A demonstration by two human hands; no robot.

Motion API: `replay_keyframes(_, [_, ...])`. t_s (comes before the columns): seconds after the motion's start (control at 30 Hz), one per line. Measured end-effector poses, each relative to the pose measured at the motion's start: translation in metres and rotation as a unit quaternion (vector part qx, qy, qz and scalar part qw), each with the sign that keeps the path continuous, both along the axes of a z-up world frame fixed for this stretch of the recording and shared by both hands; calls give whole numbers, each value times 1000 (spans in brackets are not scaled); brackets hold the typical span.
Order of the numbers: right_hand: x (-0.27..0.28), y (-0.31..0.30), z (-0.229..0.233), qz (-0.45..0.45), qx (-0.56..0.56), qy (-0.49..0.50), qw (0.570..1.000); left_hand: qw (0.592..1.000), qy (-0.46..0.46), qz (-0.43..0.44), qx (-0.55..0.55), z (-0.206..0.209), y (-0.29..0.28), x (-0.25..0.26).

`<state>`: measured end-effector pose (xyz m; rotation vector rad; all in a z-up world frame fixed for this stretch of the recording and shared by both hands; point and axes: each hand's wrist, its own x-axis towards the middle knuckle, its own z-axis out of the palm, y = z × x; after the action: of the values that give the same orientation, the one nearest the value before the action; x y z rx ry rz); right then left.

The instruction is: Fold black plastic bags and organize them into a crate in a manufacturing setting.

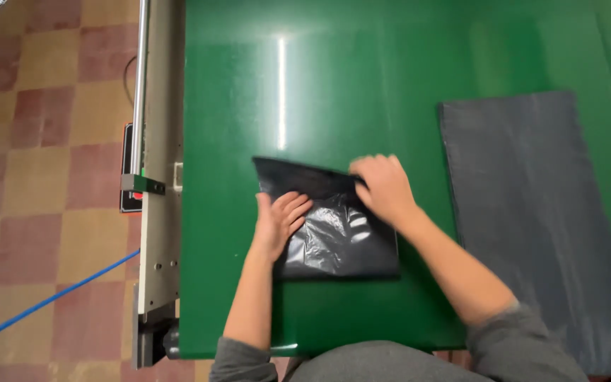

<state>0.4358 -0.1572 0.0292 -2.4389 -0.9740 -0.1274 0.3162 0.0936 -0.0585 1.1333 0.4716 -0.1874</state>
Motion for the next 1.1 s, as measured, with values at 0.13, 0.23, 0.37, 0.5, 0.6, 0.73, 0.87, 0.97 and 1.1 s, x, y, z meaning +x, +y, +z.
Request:
replay_keyframes(0.13, [-111, -25, 11, 13, 26, -89, 996, 967, 98, 62, -225, -4, 37, -34])
replay_keyframes(0.23, [-163, -33, -24, -24, 28, -116, 993, 976, 36, 44, -212, -36, 51, -55])
replay_keyframes(0.37, [-188, -32, -42, -46, 26, -138, 989, 993, -57, 56, -86, -22, 42, -94])
replay_keyframes(0.5, [-190, -31, -42, -46, 14, -145, 988, 850, -242, 0, 468, 36, 33, -131])
replay_keyframes(0.6, [-204, -25, -29, -42, -8, -121, 992, 629, -305, -163, 697, 37, 38, -147])
replay_keyframes(0.73, [-227, 1, -6, 18, -18, -64, 998, 505, -274, -381, 725, 24, 21, -135])
replay_keyframes(0.87, [-258, 2, -43, 93, 39, 39, 994, 611, -359, -469, 527, 61, -30, -120])
replay_keyframes(0.97, [-275, -23, -105, 82, 67, 50, 993, 685, -345, -515, 382, 33, -42, -76])
replay_keyframes(1.1, [-263, -44, -132, -141, 309, 331, 880, 885, -65, -427, 172, -64, -34, -12])
